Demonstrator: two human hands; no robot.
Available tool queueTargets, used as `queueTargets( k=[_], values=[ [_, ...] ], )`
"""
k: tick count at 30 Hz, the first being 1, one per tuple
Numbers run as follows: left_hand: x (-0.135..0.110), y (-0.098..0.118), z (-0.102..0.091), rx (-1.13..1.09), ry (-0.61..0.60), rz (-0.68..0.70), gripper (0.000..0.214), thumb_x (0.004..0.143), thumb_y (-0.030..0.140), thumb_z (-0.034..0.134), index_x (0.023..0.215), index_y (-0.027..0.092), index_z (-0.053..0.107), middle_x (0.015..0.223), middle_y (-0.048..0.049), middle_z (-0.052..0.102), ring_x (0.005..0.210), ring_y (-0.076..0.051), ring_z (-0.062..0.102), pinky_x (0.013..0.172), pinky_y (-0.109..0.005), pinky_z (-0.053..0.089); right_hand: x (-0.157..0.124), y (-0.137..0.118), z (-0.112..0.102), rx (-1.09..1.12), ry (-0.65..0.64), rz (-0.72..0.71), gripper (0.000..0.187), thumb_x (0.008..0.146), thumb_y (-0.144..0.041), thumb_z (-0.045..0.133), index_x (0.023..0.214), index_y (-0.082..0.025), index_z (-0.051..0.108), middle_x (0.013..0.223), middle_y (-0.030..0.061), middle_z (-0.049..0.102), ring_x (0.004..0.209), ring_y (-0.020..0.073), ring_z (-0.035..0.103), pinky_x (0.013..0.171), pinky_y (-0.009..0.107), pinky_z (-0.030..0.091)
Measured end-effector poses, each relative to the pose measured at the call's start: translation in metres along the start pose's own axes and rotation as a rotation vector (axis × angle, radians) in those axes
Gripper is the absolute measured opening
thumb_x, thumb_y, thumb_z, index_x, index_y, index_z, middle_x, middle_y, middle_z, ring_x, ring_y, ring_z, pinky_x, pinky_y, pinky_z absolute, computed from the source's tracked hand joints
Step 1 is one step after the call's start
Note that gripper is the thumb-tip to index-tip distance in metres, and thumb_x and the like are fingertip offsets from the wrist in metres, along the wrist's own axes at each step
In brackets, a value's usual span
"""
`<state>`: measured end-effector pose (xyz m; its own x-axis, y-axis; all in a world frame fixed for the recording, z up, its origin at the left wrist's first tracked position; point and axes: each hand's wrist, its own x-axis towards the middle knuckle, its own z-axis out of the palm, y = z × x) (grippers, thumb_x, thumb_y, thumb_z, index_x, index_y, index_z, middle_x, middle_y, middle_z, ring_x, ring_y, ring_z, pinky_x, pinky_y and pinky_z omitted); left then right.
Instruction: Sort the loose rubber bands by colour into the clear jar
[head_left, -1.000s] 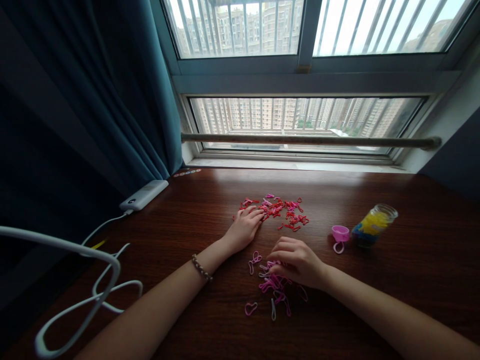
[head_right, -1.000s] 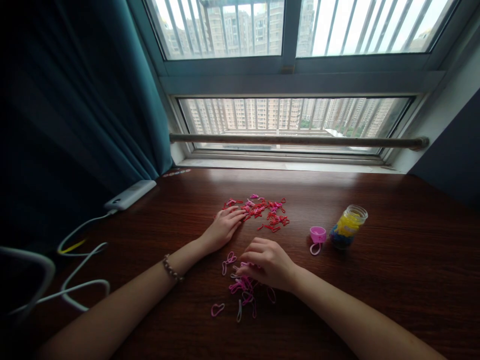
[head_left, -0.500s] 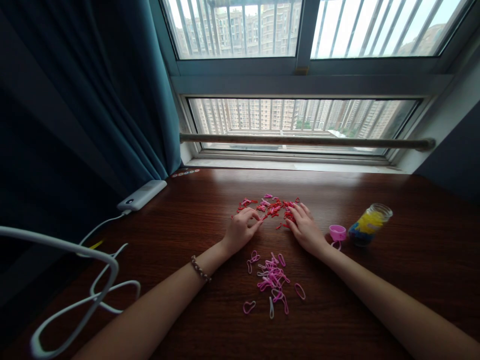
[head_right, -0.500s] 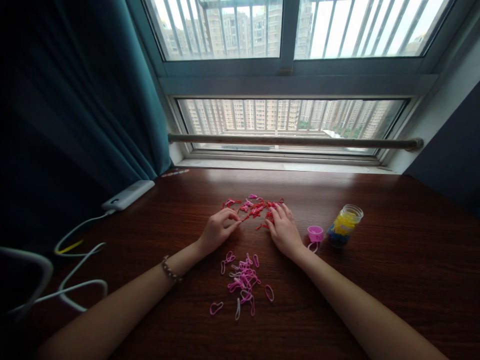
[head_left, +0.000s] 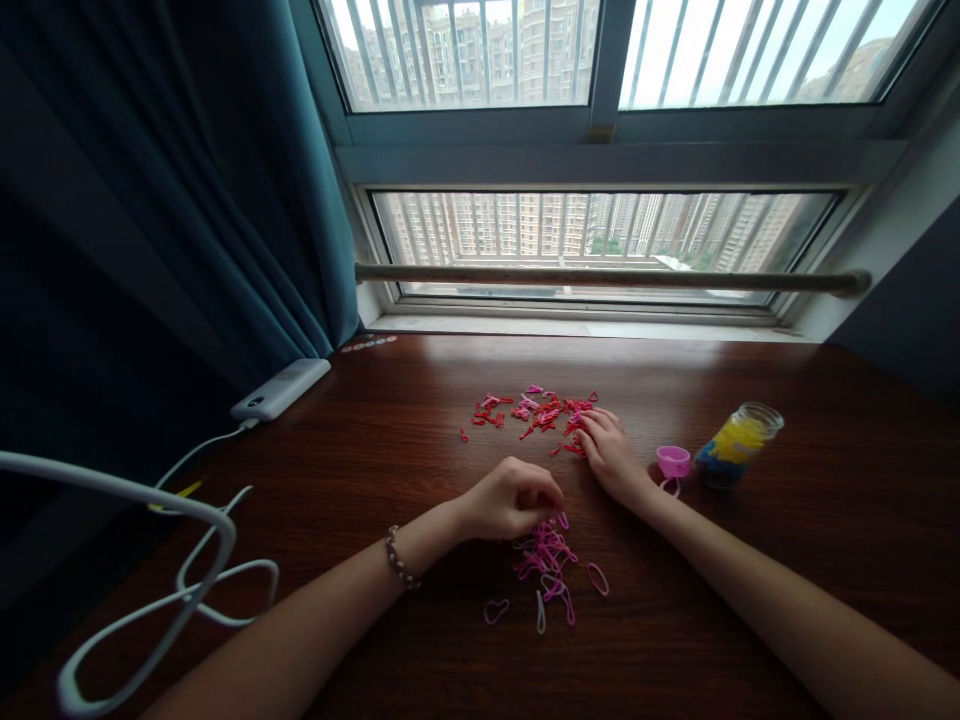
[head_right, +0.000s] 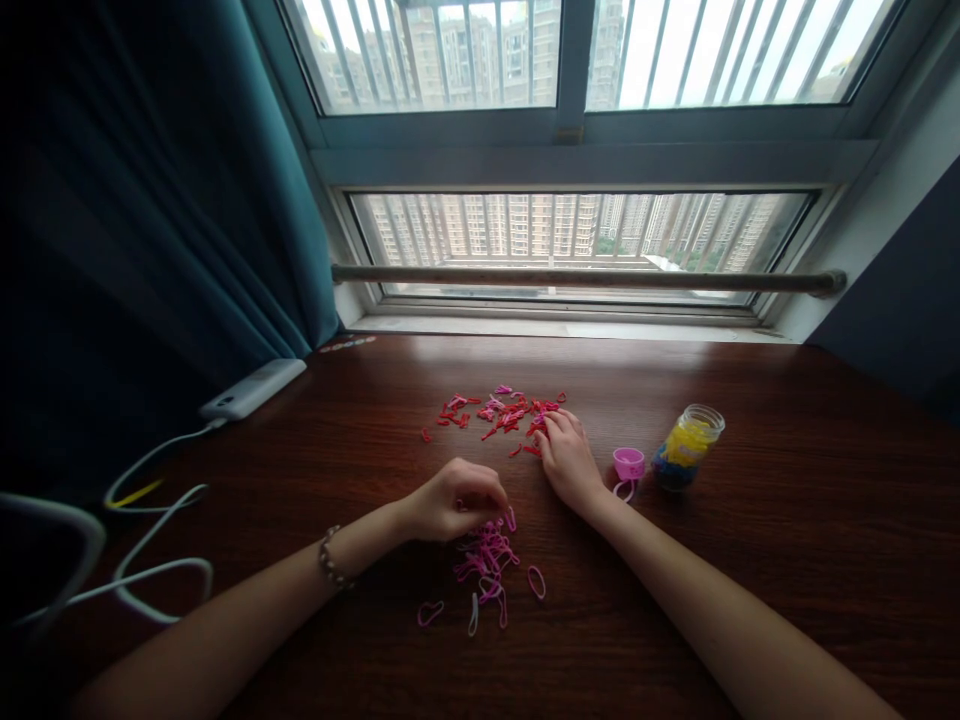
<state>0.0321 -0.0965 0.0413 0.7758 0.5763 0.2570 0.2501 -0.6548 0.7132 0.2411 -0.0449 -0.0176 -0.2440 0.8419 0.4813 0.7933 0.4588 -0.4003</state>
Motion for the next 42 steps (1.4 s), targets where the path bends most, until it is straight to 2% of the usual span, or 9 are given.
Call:
queueTargets(
  k=[10,21,24,26,30,32,34,37,42],
  values=[
    [-0.002,-0.001,0.006,0.047,-0.144,0.050,0.018,0.071,0.011,0.053,0.084,0.013,0.065,0.075,-0.0050,0.066,0.064,-0.010,0.057,0.061,-0.018,0.045,-0.002,-0.002,0.000,-0.065,-0.053,-0.004,0.033,0.089,-0.029,0.037,0.113,-0.015,0.055,0.116,0.0122,0.053,0.113,0.0276,0.039,0.096,0.046,0.034],
    [-0.002,0.002,0.000,0.101,-0.113,0.058,0.017,0.075,0.022,0.054,0.085,0.013,0.065,0.069,-0.0042,0.062,0.059,-0.010,0.053,0.059,-0.019,0.042,0.002,-0.008,-0.012,0.241,0.157,0.054,0.030,0.088,-0.025,0.037,0.095,-0.013,0.064,0.102,0.0122,0.060,0.099,0.0229,0.051,0.091,0.040,0.040],
    [0.000,-0.003,-0.007,0.156,-0.015,0.040,0.015,0.077,0.023,0.054,0.081,0.012,0.064,0.065,-0.0031,0.059,0.055,-0.009,0.050,0.054,-0.019,0.040,0.001,-0.011,-0.014,0.272,0.180,0.075,0.030,0.088,-0.026,0.038,0.095,-0.012,0.064,0.102,0.0122,0.061,0.097,0.0227,0.053,0.088,0.039,0.041],
    [0.001,-0.011,-0.017,0.221,0.116,0.014,0.014,0.078,0.022,0.053,0.076,0.013,0.063,0.065,-0.0031,0.059,0.057,-0.009,0.050,0.055,-0.020,0.040,0.000,-0.013,-0.016,0.298,0.199,0.078,0.029,0.088,-0.025,0.038,0.095,-0.013,0.064,0.101,0.0112,0.061,0.095,0.0219,0.054,0.087,0.037,0.042],
    [-0.003,-0.042,-0.045,0.422,0.514,-0.111,0.018,0.082,0.025,0.048,0.078,0.015,0.062,0.076,-0.0057,0.062,0.075,-0.015,0.055,0.072,-0.027,0.044,-0.001,-0.022,-0.023,0.354,0.250,0.076,0.029,0.089,-0.024,0.037,0.092,-0.016,0.064,0.100,0.0093,0.061,0.093,0.0206,0.056,0.085,0.035,0.043],
    [-0.008,-0.061,-0.058,0.546,0.616,-0.208,0.019,0.083,0.026,0.046,0.088,0.016,0.061,0.088,-0.0074,0.063,0.089,-0.019,0.053,0.083,-0.034,0.042,-0.003,-0.030,-0.028,0.382,0.252,0.061,0.028,0.089,-0.023,0.037,0.091,-0.017,0.065,0.099,0.0087,0.061,0.092,0.0207,0.056,0.084,0.034,0.043],
    [-0.013,-0.079,-0.066,0.642,0.596,-0.288,0.023,0.082,0.027,0.048,0.099,0.017,0.059,0.103,-0.0085,0.061,0.105,-0.023,0.048,0.093,-0.040,0.037,-0.006,-0.041,-0.032,0.409,0.233,0.034,0.028,0.089,-0.023,0.038,0.089,-0.018,0.066,0.096,0.0083,0.061,0.091,0.0208,0.057,0.082,0.034,0.044],
    [-0.018,-0.097,-0.068,0.665,0.452,-0.387,0.029,0.084,0.032,0.044,0.108,0.022,0.056,0.119,-0.0055,0.055,0.122,-0.026,0.034,0.099,-0.049,0.027,-0.015,-0.060,-0.038,0.460,0.182,-0.060,0.026,0.088,-0.021,0.040,0.084,-0.018,0.066,0.091,0.0079,0.061,0.086,0.0197,0.058,0.079,0.033,0.046],
    [-0.019,-0.101,-0.064,0.638,0.323,-0.425,0.033,0.088,0.036,0.035,0.115,0.028,0.051,0.126,-0.0019,0.051,0.127,-0.025,0.028,0.100,-0.058,0.015,-0.034,-0.084,-0.041,0.504,0.002,-0.402,0.018,0.083,-0.011,0.044,0.081,-0.015,0.062,0.086,0.0088,0.060,0.076,0.0163,0.057,0.068,0.029,0.049]
  ],
)
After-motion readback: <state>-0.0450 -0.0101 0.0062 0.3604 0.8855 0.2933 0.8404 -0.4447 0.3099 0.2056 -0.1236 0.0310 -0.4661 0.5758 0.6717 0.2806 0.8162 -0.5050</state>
